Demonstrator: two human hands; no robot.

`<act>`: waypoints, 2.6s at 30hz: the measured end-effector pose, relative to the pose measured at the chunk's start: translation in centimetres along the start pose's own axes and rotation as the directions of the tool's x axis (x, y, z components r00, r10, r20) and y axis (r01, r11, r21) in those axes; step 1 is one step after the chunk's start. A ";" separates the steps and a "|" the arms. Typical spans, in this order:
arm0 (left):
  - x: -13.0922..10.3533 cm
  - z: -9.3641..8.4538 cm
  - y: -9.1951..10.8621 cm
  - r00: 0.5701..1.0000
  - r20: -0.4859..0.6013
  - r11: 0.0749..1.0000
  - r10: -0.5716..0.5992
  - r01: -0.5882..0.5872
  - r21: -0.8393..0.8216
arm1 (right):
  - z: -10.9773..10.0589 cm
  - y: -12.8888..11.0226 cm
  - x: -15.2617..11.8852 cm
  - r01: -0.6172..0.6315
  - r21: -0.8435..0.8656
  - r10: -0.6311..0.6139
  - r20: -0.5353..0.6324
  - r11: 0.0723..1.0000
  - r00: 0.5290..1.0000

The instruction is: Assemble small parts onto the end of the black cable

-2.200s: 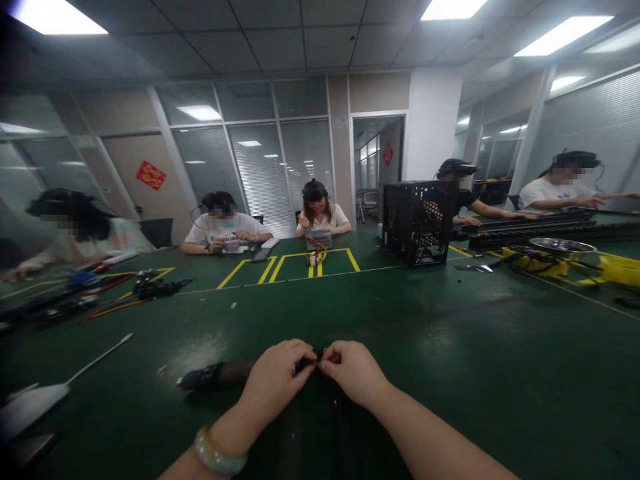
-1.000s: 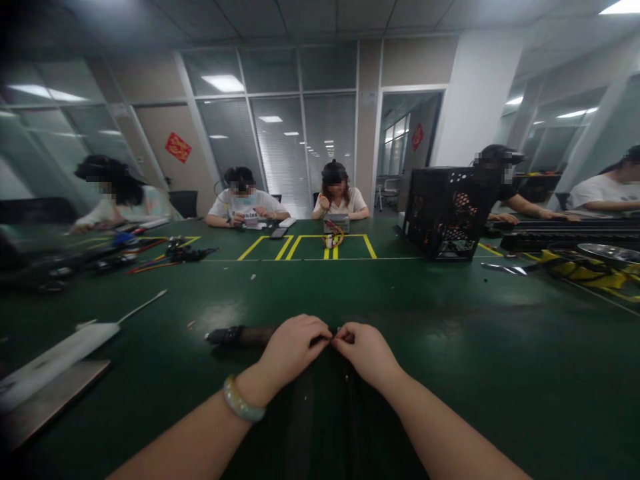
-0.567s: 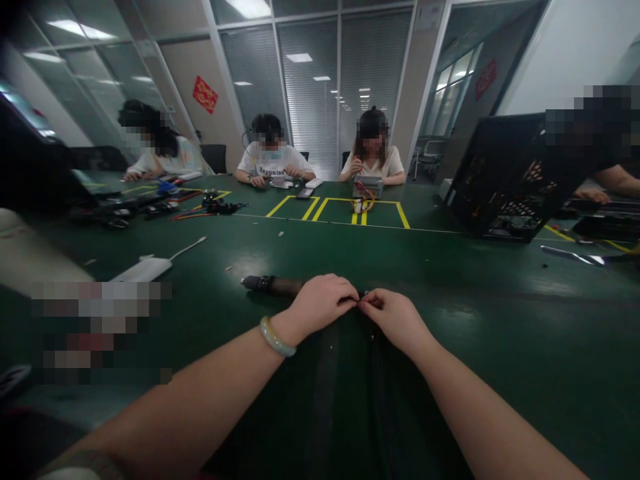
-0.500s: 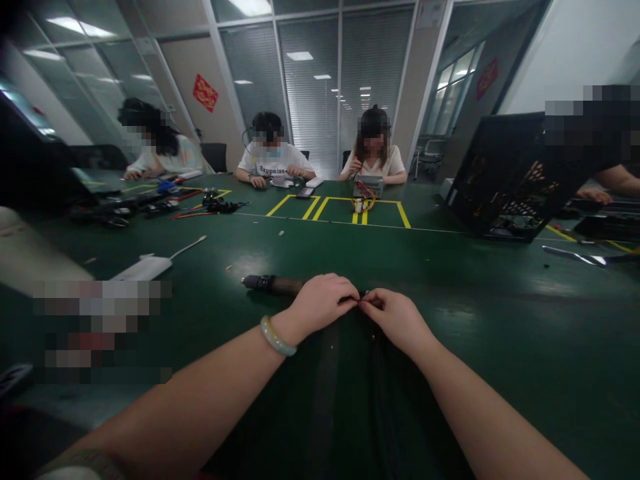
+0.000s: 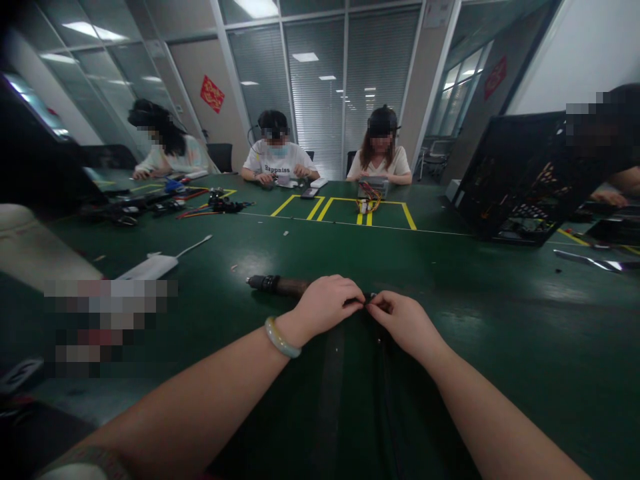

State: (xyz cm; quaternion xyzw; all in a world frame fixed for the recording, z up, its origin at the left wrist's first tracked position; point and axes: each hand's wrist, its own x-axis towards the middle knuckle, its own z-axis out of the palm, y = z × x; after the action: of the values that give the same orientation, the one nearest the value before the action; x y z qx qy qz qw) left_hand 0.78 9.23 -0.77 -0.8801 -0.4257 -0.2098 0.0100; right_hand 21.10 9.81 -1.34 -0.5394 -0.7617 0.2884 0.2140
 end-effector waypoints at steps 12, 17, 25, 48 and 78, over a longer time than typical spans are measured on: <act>-0.1 0.0 0.0 1.000 -0.020 1.000 -0.020 0.020 -0.010 | 0.0 -0.2 0.1 -0.014 -0.016 0.014 0.014 1.000 1.000; 0.0 -0.3 0.3 0.999 -0.018 0.999 -0.035 0.035 -0.014 | -0.1 -0.4 -0.1 0.004 0.002 -0.004 -0.003 1.000 1.000; 0.1 0.0 0.1 0.999 -0.038 1.000 -0.025 0.024 -0.016 | 0.4 0.4 0.0 0.044 0.089 -0.040 -0.051 0.995 0.998; 0.3 0.2 0.2 0.997 -0.008 0.996 -0.079 0.079 -0.039 | 0.8 0.7 0.2 0.029 0.109 -0.018 -0.098 0.994 0.995; 0.3 0.0 0.1 0.997 0.024 0.992 -0.075 0.077 -0.095 | 1.0 0.4 0.1 0.011 0.107 0.002 -0.120 0.994 0.993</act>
State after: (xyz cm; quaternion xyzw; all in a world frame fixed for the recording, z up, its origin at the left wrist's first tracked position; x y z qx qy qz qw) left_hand 1.01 9.44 -0.64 -0.8649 -0.4484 -0.2213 -0.0448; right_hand 20.70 9.82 -2.38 -0.5416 -0.7320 0.2956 0.2888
